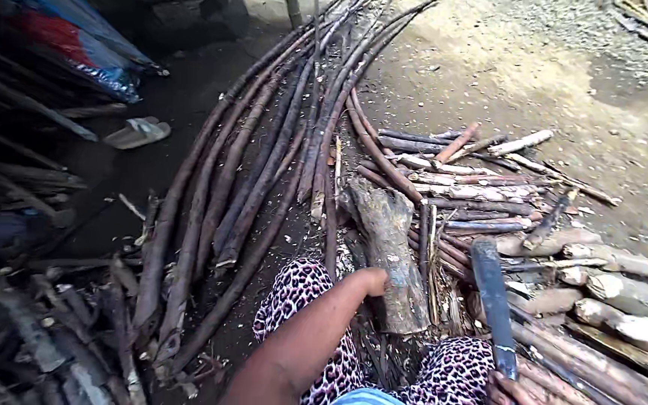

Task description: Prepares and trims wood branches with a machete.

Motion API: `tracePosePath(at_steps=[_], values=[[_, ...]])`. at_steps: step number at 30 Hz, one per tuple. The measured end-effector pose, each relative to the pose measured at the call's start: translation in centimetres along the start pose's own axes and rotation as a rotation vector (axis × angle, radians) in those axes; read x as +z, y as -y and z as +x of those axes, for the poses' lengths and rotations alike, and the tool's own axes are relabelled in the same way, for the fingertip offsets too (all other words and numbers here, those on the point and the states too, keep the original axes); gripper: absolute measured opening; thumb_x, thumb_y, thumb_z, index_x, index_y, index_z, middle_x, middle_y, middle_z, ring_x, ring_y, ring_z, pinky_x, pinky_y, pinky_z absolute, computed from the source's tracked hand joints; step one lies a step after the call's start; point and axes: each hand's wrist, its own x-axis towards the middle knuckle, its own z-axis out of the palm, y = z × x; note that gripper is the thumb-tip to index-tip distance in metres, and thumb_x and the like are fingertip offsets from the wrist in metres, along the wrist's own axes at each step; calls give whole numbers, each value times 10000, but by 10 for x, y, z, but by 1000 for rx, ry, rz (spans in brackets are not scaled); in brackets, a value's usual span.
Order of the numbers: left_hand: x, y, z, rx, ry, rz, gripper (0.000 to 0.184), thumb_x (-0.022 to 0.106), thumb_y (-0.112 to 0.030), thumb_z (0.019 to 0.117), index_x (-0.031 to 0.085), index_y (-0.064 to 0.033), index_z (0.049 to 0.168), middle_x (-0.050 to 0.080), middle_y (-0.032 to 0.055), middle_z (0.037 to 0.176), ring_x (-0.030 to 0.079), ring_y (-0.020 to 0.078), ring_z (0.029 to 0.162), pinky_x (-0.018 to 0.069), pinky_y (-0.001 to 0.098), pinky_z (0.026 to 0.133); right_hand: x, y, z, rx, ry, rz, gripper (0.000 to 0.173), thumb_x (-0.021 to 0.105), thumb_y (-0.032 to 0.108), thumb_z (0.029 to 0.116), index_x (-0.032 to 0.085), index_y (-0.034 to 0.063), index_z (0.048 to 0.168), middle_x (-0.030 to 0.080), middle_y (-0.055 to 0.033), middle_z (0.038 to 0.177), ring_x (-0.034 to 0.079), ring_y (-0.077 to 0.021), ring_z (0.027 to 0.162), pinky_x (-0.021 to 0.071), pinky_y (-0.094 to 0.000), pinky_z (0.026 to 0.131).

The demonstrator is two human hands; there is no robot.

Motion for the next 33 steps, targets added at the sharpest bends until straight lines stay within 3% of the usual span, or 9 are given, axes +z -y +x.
tracePosePath(at_steps=[3, 11, 13, 15, 16, 19, 24, 29, 33], values=[[-11, -1, -4, 79, -67, -134, 412, 587, -141, 1045, 564, 19, 1424, 633, 291, 1323, 599, 443, 1262, 437, 632, 1085, 2, -13, 26, 113, 130, 124, 446, 185, 248, 1086, 577, 163, 890, 558, 88, 572, 524, 7, 439, 438, -138, 421], [-25, 12, -40, 108, -117, -225, 419, 614, -175, 1046, 575, 5, 1422, 637, 275, 1331, 622, 421, 1225, 464, 609, 1047, 89, -42, 65, 122, -150, -31, 357, 290, 292, 1119, 532, 113, 928, 551, 19, 630, 545, -82, 477, 507, -234, 458], [-27, 19, -48, 140, -197, -316, 415, 613, -148, 1044, 572, 35, 1414, 630, 292, 1332, 615, 417, 1242, 443, 579, 1093, 106, -41, 74, 73, -95, -241, 272, 326, 240, 1121, 528, 58, 1119, 615, -46, 769, 623, -138, 621, 564, -301, 594], [-24, 28, -46, 164, -251, -388, 403, 610, -127, 1047, 566, 40, 1411, 638, 290, 1315, 630, 403, 1218, 462, 554, 1087, 109, -29, 77, 26, 64, -615, 363, 398, 185, 1117, 456, -28, 1406, 664, -147, 1053, 690, -199, 855, 600, -362, 780], [-22, 33, -43, 175, -261, -398, 396, 618, -117, 1044, 570, 45, 1402, 648, 290, 1287, 645, 400, 1181, 479, 554, 1065, 109, -18, 76, 1, 127, -842, 411, 448, 173, 1100, 458, -40, 1451, 670, -177, 1172, 697, -214, 962, 583, -371, 858], [-23, 43, -40, 198, -239, -402, 377, 616, -97, 1043, 575, 45, 1390, 659, 286, 1197, 658, 383, 1072, 510, 548, 985, 93, 21, 55, -166, 41, -1241, 386, 531, 186, 1077, 584, -23, 1398, 672, -224, 1262, 672, -282, 1122, 508, -448, 1025], [-26, 48, -20, 196, -184, -424, 345, 569, -87, 1066, 558, 5, 1399, 661, 265, 1161, 657, 357, 1018, 524, 551, 920, -2, 37, -18, -306, -464, -1120, 223, 521, 91, 1071, 678, -58, 1125, 711, -187, 1010, 704, -256, 873, 575, -451, 861], [-27, 60, 3, 176, -166, -396, 355, 583, -89, 1060, 552, -8, 1404, 665, 270, 1163, 670, 362, 1024, 529, 560, 939, -62, -42, -92, 59, -577, -1147, 312, 552, 174, 1047, 647, -85, 1193, 679, -253, 1093, 671, -352, 1010, 516, -540, 954], [-26, 61, 10, 131, -149, -350, 379, 583, -85, 1060, 539, -20, 1430, 652, 279, 1221, 655, 385, 1069, 504, 575, 966, -70, -111, -127, -128, -743, -961, 275, 651, 140, 964, 663, -80, 1129, 630, -249, 1241, 658, -286, 1075, 546, -403, 946]])
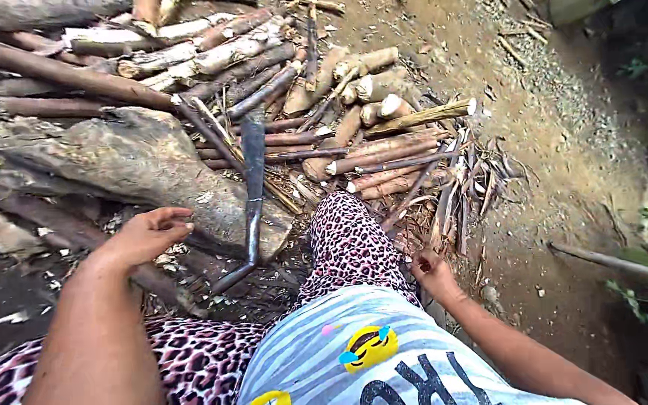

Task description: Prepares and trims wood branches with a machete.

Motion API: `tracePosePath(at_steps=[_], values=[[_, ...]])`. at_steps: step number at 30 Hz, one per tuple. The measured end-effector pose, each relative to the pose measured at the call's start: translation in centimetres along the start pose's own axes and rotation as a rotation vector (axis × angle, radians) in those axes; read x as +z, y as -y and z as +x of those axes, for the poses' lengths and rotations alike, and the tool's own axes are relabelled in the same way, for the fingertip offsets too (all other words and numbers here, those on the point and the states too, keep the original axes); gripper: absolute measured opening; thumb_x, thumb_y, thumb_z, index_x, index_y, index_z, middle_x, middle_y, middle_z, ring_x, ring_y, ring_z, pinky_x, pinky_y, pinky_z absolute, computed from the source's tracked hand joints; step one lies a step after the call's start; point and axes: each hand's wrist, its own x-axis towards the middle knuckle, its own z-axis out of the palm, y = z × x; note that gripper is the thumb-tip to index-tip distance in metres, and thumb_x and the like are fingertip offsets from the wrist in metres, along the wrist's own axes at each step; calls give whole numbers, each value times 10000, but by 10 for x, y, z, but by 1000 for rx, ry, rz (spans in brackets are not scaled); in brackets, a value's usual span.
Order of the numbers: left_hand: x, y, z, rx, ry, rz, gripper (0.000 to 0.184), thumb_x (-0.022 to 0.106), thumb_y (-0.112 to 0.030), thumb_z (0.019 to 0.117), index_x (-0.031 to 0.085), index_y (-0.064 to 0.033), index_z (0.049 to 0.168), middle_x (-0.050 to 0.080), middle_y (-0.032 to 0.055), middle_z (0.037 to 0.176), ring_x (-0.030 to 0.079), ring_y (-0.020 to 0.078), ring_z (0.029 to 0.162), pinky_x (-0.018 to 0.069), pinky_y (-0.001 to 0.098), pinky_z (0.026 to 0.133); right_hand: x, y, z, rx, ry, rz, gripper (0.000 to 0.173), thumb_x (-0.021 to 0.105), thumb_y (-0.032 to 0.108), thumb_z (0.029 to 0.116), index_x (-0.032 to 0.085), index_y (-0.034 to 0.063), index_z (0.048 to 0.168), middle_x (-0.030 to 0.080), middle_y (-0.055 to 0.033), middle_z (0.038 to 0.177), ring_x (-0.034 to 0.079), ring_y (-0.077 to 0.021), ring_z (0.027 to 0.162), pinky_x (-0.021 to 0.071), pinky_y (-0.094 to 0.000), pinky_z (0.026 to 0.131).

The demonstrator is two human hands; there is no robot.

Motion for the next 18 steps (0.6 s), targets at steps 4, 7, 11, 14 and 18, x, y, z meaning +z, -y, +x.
tracePosePath(at_steps=[4, 7, 11, 14, 18], values=[[4, -7, 3, -18, 22, 43, 381, 576, -73, 1060, 528, -1, 1431, 639, 295, 1225, 643, 389, 1072, 496, 582, 957, 32, -4, -14, -210, -84, 237, 204, 684, 67, 900, 739, -94, 1013, 583, -298, 1317, 610, -254, 1187, 511, -315, 1007], [6, -14, 4, 10, 10, 86, 368, 573, -84, 1065, 536, 1, 1422, 646, 297, 1192, 650, 399, 1042, 496, 589, 944, 40, -3, -9, -298, -155, 268, 177, 730, 88, 832, 718, -80, 886, 582, -294, 1289, 577, -240, 1199, 479, -302, 1014], [10, -22, 11, 40, 31, 118, 356, 586, -99, 1063, 555, -11, 1407, 663, 277, 1176, 654, 396, 1039, 494, 595, 945, 38, 5, -9, -204, -132, 233, 306, 782, 55, 798, 655, -129, 1008, 539, -325, 1314, 603, -304, 1154, 539, -322, 939], [10, -23, 16, 27, 66, 104, 391, 598, -104, 1055, 536, 3, 1426, 645, 295, 1205, 646, 400, 1050, 501, 587, 947, 34, 19, -7, -83, -105, 163, 478, 785, 78, 804, 616, -114, 1207, 543, -330, 1330, 580, -368, 1208, 521, -391, 988], [12, -33, 22, 37, 88, 102, 422, 598, -104, 1049, 521, -3, 1451, 645, 300, 1235, 654, 391, 1058, 504, 556, 957, 19, 38, -8, 108, 14, -33, 639, 741, 240, 907, 538, -21, 1454, 452, -331, 1495, 446, -462, 1395, 363, -521, 1177]])
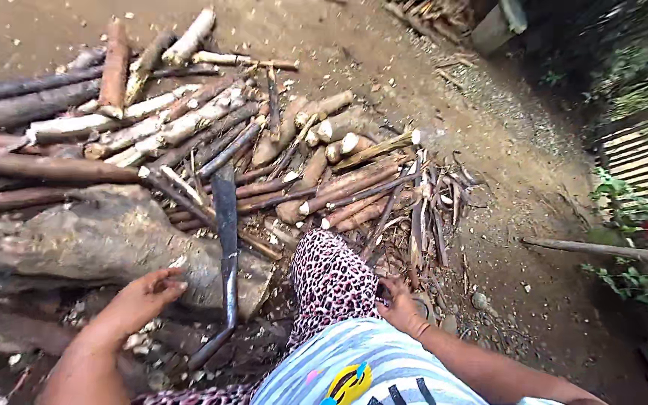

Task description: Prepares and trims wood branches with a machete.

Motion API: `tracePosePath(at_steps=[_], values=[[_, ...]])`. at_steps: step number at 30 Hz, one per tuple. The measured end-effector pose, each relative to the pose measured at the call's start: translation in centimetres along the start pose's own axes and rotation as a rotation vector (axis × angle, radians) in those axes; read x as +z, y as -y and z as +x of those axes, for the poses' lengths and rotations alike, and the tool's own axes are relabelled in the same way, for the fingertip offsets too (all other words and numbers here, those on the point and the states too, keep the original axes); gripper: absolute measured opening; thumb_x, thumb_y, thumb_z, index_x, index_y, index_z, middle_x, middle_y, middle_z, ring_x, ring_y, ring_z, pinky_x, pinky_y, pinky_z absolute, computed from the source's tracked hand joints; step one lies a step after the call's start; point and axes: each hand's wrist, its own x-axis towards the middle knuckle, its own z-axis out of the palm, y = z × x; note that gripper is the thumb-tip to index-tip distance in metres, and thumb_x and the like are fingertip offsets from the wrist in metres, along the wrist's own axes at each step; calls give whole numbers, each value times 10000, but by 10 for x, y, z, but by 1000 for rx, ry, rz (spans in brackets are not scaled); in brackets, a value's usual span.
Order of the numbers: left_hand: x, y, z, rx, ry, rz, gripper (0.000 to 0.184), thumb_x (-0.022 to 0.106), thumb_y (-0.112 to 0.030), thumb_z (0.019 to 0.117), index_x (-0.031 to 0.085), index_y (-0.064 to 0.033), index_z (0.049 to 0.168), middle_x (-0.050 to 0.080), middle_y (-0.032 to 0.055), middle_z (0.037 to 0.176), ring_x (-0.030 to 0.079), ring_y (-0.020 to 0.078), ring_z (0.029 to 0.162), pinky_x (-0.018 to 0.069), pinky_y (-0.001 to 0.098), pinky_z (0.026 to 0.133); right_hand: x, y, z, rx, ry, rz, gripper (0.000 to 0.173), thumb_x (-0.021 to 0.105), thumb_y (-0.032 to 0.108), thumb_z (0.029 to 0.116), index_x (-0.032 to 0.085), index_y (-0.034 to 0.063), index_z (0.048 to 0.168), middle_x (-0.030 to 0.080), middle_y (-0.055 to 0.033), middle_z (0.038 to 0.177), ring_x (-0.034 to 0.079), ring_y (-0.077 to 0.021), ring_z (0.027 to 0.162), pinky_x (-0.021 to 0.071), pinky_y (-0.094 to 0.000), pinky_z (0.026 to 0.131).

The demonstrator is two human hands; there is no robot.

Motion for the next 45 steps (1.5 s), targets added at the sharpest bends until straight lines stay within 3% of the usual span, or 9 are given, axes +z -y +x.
tracePosePath(at_steps=[4, 10, 15, 21, 23, 26, 31, 34, 45], values=[[-2, 5, 6, 74, 32, 8, 436, 600, -75, 1035, 517, 27, 1451, 643, 326, 1224, 663, 420, 1047, 516, 582, 935, -5, 0, 1, 85, 136, 0, 650, 604, 310, 1024, 401, 20, 1569, 390, -294, 1573, 392, -438, 1456, 310, -537, 1212], [-3, 4, 5, 62, 93, 9, 491, 573, -136, 1050, 458, 58, 1487, 611, 331, 1296, 662, 357, 1076, 515, 511, 978, 14, 2, 21, 146, 158, -44, 678, 623, 317, 1006, 396, 2, 1561, 423, -283, 1554, 412, -433, 1444, 337, -567, 1190], [0, 9, 3, 63, 94, -15, 484, 557, -157, 1062, 457, 56, 1486, 616, 321, 1287, 666, 344, 1068, 519, 496, 969, 31, 4, 41, 196, 81, 108, 405, 610, 176, 994, 578, -47, 1330, 619, -276, 1302, 590, -395, 1257, 448, -565, 1078], [4, 15, 10, 64, 29, -18, 427, 603, -109, 1040, 524, 18, 1440, 657, 286, 1174, 665, 336, 970, 531, 507, 899, -21, 19, 14, 169, 246, -99, 411, 667, 170, 951, 609, -74, 1277, 633, -291, 1252, 610, -419, 1202, 466, -601, 1027], [2, 13, 6, 22, 36, -5, 424, 595, -119, 1049, 521, -12, 1453, 651, 277, 1208, 662, 327, 998, 527, 497, 918, -35, 9, 2, 174, 247, -137, 499, 742, 300, 926, 620, -68, 1240, 651, -279, 1186, 637, -414, 1131, 482, -610, 984], [1, 18, 6, -5, 22, -9, 411, 577, -145, 1059, 527, -45, 1454, 655, 255, 1212, 663, 293, 981, 526, 478, 901, -49, -13, -16, 198, 178, -138, 741, 833, 445, 833, 566, -36, 1330, 648, -245, 1214, 639, -382, 1138, 491, -582, 1005], [5, 10, 5, -45, 13, -7, 418, 549, -122, 1068, 491, -16, 1468, 637, 258, 1239, 659, 245, 978, 531, 414, 888, -66, -37, -50, 144, 67, -295, 977, 806, 487, 826, 372, -53, 1515, 594, -265, 1348, 591, -395, 1259, 431, -548, 1100], [6, 1, 4, -79, 31, 13, 421, 513, -121, 1084, 460, -7, 1487, 611, 267, 1292, 650, 240, 1013, 520, 401, 907, -72, -51, -60, 71, -22, -347, 924, 795, 498, 822, 447, -81, 1452, 601, -279, 1338, 580, -415, 1261, 372, -554, 1129], [2, 21, 5, -98, -20, -27, 391, 532, -149, 1076, 505, -59, 1455, 656, 152, 1180, 646, 84, 853, 525, 252, 762, -62, -85, -57, -453, -500, -277, 794, 835, 441, 706, 599, -128, 1208, 691, -281, 1128, 674, -441, 1060, 477, -600, 981]])
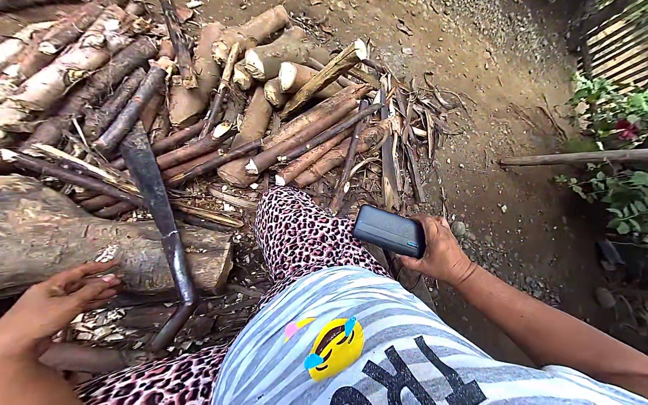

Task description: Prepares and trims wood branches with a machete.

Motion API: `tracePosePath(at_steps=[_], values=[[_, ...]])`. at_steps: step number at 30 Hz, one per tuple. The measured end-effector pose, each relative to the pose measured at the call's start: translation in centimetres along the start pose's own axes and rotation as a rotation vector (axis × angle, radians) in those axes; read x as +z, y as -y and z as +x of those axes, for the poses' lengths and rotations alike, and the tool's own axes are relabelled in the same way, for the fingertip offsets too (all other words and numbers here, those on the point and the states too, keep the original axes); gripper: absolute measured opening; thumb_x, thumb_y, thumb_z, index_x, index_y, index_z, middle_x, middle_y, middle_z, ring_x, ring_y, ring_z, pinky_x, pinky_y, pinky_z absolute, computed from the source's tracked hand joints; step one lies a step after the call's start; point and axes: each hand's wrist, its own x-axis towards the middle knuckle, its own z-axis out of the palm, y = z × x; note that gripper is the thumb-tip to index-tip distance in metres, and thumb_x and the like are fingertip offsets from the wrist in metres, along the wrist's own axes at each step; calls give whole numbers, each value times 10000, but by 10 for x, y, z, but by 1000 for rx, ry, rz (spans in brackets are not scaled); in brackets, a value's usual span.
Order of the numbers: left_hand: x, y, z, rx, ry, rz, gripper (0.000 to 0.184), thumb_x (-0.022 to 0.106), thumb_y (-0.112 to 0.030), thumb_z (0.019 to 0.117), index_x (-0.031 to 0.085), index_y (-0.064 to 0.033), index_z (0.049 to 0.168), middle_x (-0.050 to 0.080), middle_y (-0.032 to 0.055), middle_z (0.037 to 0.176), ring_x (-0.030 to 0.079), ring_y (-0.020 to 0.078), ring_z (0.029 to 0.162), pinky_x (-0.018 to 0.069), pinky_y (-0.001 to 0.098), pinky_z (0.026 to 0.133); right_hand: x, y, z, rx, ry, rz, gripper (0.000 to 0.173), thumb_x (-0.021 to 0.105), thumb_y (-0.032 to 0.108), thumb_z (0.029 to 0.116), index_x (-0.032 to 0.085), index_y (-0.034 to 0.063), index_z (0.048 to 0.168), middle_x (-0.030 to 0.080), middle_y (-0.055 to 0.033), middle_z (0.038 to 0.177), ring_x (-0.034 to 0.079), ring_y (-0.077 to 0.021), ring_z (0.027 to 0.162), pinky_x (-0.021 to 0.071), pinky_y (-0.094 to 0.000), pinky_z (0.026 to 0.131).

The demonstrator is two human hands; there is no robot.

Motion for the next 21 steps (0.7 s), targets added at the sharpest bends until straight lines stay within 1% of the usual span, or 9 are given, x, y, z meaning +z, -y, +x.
tracePosePath(at_steps=[3, 5, 9, 11, 15, 17, 19, 21], values=[[1, -6, -4, -26, 15, -4, 397, 494, -130, 1090, 470, -43, 1476, 626, 187, 1222, 631, 100, 906, 515, 268, 807, 0, 0, 4, -98, -94, -2, 756, 824, 439, 717, 594, -118, 1173, 692, -272, 1116, 678, -420, 1050, 485, -599, 951], [1, -6, -3, -30, 8, -7, 383, 493, -126, 1089, 482, -40, 1463, 635, 182, 1205, 634, 100, 894, 517, 266, 790, -3, 4, 8, -134, -121, -11, 758, 820, 447, 722, 589, -111, 1181, 689, -264, 1124, 674, -409, 1062, 481, -595, 955], [1, -6, 0, -36, 14, -7, 385, 492, -133, 1092, 477, -44, 1466, 631, 181, 1223, 634, 105, 905, 516, 274, 802, -8, 8, 15, -197, -150, -21, 756, 827, 435, 715, 583, -106, 1183, 686, -263, 1128, 671, -396, 1065, 481, -576, 956], [0, -4, 1, -30, 9, -8, 379, 499, -137, 1089, 485, -49, 1458, 639, 168, 1206, 639, 92, 891, 519, 258, 784, -8, 10, 18, -211, -158, -23, 743, 835, 423, 711, 589, -100, 1178, 691, -253, 1122, 678, -384, 1061, 485, -572, 959], [0, -2, 1, -34, 5, -14, 379, 501, -142, 1088, 490, -53, 1456, 641, 169, 1207, 643, 86, 895, 520, 253, 791, -7, 10, 20, -224, -173, -18, 715, 837, 400, 716, 589, -95, 1170, 690, -250, 1118, 676, -382, 1057, 485, -572, 956], [-1, 0, 2, -33, 11, -13, 391, 497, -149, 1091, 476, -44, 1468, 631, 190, 1230, 642, 111, 916, 522, 279, 811, -7, 9, 22, -234, -168, -18, 716, 834, 405, 716, 588, -91, 1168, 690, -252, 1125, 675, -387, 1065, 481, -581, 951], [-2, 1, 3, -29, 14, -9, 395, 494, -156, 1093, 471, -43, 1470, 630, 192, 1231, 642, 117, 917, 522, 285, 813, -7, 9, 23, -239, -164, -24, 712, 835, 406, 714, 591, -88, 1164, 690, -254, 1130, 672, -395, 1074, 481, -586, 948], [-1, 0, 4, -24, 8, -15, 386, 500, -151, 1091, 482, -39, 1460, 638, 183, 1211, 646, 108, 898, 527, 275, 803, -8, 11, 23, -193, -128, -33, 711, 842, 399, 698, 600, -89, 1156, 691, -253, 1129, 674, -402, 1073, 481, -594, 951]])
